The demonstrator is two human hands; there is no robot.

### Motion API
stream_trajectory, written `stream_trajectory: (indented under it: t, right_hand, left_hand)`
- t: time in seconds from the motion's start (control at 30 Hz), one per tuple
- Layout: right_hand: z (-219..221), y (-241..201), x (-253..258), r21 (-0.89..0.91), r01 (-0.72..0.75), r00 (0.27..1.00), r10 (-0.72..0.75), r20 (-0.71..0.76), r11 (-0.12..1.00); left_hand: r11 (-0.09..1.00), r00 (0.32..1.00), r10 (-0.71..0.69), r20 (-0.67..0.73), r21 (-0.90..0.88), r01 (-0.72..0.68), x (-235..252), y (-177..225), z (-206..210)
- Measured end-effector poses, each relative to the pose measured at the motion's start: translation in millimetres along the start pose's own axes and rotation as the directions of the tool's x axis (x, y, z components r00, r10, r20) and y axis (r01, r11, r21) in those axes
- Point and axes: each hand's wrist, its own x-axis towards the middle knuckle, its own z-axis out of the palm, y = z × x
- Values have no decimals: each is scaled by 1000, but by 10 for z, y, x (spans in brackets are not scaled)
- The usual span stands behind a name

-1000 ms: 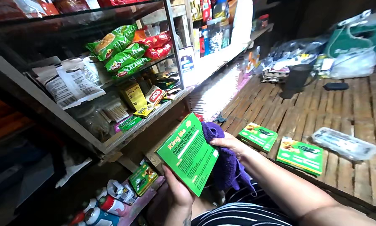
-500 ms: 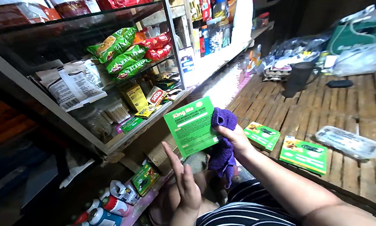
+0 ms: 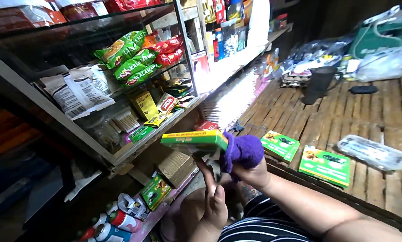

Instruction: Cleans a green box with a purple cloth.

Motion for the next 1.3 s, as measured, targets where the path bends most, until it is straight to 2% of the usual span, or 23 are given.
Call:
stream_trajectory:
  t: [0.1,0.2,0.3,0.47,0.53,0.63,0.73,0.9,1.0,1.1,1.23,1.3]
  right_hand:
    - [19,-17,-43,-39,138,980,-131,150,990]
    - [57,-108,-47,-70,247,939,-221,263,966]
    - [105,-104,-110,-48,295,923,-271,273,954]
    - [191,-99,-142,100,308,895,-324,306,946]
    - [220,-80,-125,158,307,886,-343,311,938]
    - [218,-14,-109,201,315,862,-368,348,928]
    - [167,59,-100,196,272,846,-331,418,942]
    - [49,116,-60,113,179,850,-212,482,977]
    - [26,129,-26,4,101,896,-92,435,995]
    - [25,123,-56,-77,33,917,1,398,996]
    - [87,122,-127,-83,12,896,27,443,996]
    - [145,122,-194,-59,11,898,16,439,998]
  left_hand:
    - [996,987,-16,-160,-93,1,-121,-9,27]
    - [989,978,-14,-208,-146,-17,-160,4,5]
    - [988,982,26,-188,-143,-54,-202,-47,-79]
    - [947,997,-45,-55,-321,25,-229,-42,-229]
    - [967,994,-76,-81,-249,53,-210,-12,-244]
    - [977,994,-27,-107,-212,3,-164,28,-213]
    - [960,992,14,-123,-275,-47,-131,35,-174]
    - [976,974,43,-225,-197,-89,-91,37,-131]
    - [972,961,-21,-275,-229,-44,-90,7,-100]
    - [960,963,-42,-264,-278,-34,-78,12,-68]
    - [944,954,-53,-296,-325,-48,0,52,-70]
    - [956,935,-64,-350,-289,-42,26,59,-70]
